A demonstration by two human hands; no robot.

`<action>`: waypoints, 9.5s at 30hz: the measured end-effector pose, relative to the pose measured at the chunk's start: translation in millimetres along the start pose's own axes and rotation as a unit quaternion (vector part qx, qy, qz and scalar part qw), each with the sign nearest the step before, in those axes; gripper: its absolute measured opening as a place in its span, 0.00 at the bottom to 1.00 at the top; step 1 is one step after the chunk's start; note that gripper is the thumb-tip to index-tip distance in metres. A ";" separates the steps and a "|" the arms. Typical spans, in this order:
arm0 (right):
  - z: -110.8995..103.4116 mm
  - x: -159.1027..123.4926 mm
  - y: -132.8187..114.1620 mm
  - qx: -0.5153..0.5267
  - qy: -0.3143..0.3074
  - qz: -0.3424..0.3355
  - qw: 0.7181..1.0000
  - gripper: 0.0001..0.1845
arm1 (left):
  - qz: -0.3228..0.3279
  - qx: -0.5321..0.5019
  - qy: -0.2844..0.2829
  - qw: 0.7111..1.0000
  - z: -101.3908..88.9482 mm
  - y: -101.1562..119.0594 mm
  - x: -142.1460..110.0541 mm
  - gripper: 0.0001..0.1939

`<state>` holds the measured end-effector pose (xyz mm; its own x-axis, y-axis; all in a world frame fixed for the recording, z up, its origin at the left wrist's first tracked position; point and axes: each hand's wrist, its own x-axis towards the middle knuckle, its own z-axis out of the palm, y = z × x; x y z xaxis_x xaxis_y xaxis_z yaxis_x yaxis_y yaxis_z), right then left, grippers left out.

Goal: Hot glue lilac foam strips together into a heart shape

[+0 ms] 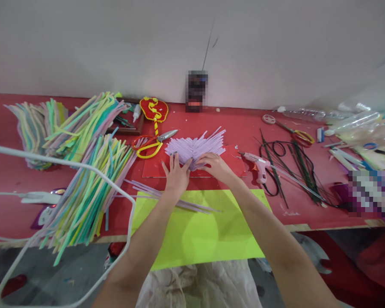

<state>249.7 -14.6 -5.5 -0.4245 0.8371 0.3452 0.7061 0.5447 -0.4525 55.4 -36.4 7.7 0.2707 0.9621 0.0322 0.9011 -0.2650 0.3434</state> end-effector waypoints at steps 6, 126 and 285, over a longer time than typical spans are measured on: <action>1.7 0.2 -0.2 0.004 -0.002 0.007 1.000 0.07 | 0.003 0.007 0.001 1.000 2.6 -0.5 0.5 0.23; 32.1 -38.4 -68.3 -0.201 -0.002 0.034 0.979 0.23 | -0.110 0.079 0.032 0.990 -2.9 -23.6 -0.8 0.32; 23.8 -64.8 -64.4 -0.190 0.014 0.138 0.972 0.24 | 0.175 -0.146 0.017 0.974 2.0 -13.0 22.1 0.20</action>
<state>218.2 -102.6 -18.4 -0.1766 0.9442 0.2782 0.9519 0.2357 -0.1958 50.3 -11.9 2.1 0.5278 0.8193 0.2239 0.6204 -0.5519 0.5572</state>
